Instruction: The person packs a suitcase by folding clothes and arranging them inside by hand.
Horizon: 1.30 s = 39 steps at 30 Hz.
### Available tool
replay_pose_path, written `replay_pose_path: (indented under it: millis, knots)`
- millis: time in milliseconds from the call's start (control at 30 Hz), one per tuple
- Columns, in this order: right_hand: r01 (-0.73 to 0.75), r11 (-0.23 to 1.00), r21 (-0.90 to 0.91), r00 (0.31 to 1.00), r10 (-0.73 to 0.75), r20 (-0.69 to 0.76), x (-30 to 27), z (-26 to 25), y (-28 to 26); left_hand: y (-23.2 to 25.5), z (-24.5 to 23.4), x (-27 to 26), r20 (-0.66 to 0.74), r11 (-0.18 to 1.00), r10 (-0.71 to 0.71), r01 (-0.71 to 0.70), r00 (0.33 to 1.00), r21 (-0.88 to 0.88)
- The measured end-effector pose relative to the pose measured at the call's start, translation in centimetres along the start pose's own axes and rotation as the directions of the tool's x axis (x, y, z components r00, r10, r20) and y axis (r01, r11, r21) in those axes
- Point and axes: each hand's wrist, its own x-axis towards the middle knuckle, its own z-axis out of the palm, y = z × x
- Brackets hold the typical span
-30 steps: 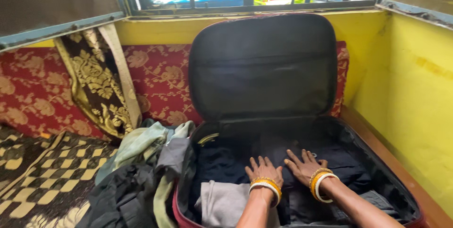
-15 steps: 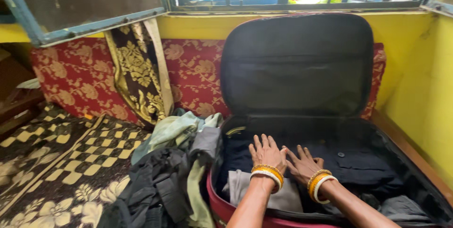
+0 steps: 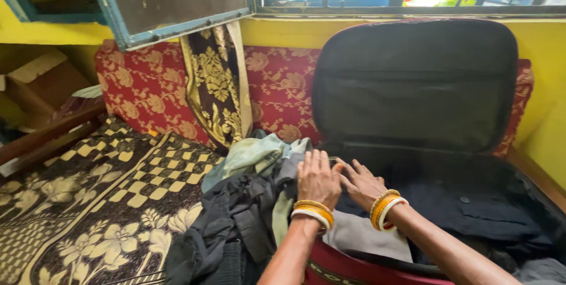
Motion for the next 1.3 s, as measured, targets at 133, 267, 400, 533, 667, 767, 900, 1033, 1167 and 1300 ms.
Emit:
replay_pose_path:
  millis: [133, 267, 400, 533, 667, 767, 900, 1033, 1167, 1300]
  knots:
    - [-0.044, 0.979, 0.198, 0.999, 0.049, -0.020, 0.6, -1.8, -4.7, -4.5, -2.1, -0.4, -0.107, 0.993, -0.107, 0.112, 0.988, 0.043]
    - [-0.055, 0.954, 0.294, 0.998, 0.058, 0.001, 0.8, -3.2, -9.0, -9.3, -4.0, -2.0, -0.133, 0.981, -0.173, 0.183, 0.976, 0.065]
    - [0.047, 0.982, 0.181, 0.999, -0.041, -0.036, 0.6, -4.2, -12.7, -13.5, -5.5, -4.6, -0.043, 0.905, -0.398, 0.400, 0.916, 0.144]
    - [0.055, 0.998, 0.024, 0.995, -0.057, 0.076, 0.6, -5.3, -15.6, -15.3, -7.6, -7.0, 0.174, 0.699, -0.691, 0.587, 0.702, 0.409]
    - [0.072, 0.994, -0.084, 0.995, -0.066, 0.078, 1.2, -4.2, -17.0, -14.7, -10.2, -8.5, 0.296, 0.589, -0.801, 0.592, 0.521, 0.550]
    - [0.104, 0.983, -0.154, 0.994, -0.106, -0.002, 2.4, -2.0, -16.4, -14.8, -11.1, -9.1, 0.371, 0.532, -0.846, 0.563, 0.382, 0.632]
    - [0.152, 0.978, -0.144, 0.975, -0.173, -0.142, 3.6, 0.2, -15.6, -15.9, -10.9, -8.3, 0.344, 0.474, -0.880, 0.623, 0.327, 0.622]
    - [0.147, 0.981, -0.124, 0.967, -0.169, -0.192, 3.7, -0.1, -15.9, -17.5, -11.3, -8.6, 0.387, 0.522, -0.852, 0.610, 0.352, 0.596]
    - [0.144, 0.981, -0.130, 0.942, -0.176, -0.285, 3.4, -0.7, -16.7, -20.2, -9.5, -9.8, 0.401, 0.570, -0.821, 0.561, 0.405, 0.600]
    - [0.199, 0.978, -0.059, 0.875, -0.205, -0.438, 2.6, -1.8, -17.5, -23.1, -7.4, -11.4, 0.210, 0.647, -0.661, 0.406, 0.720, 0.645]
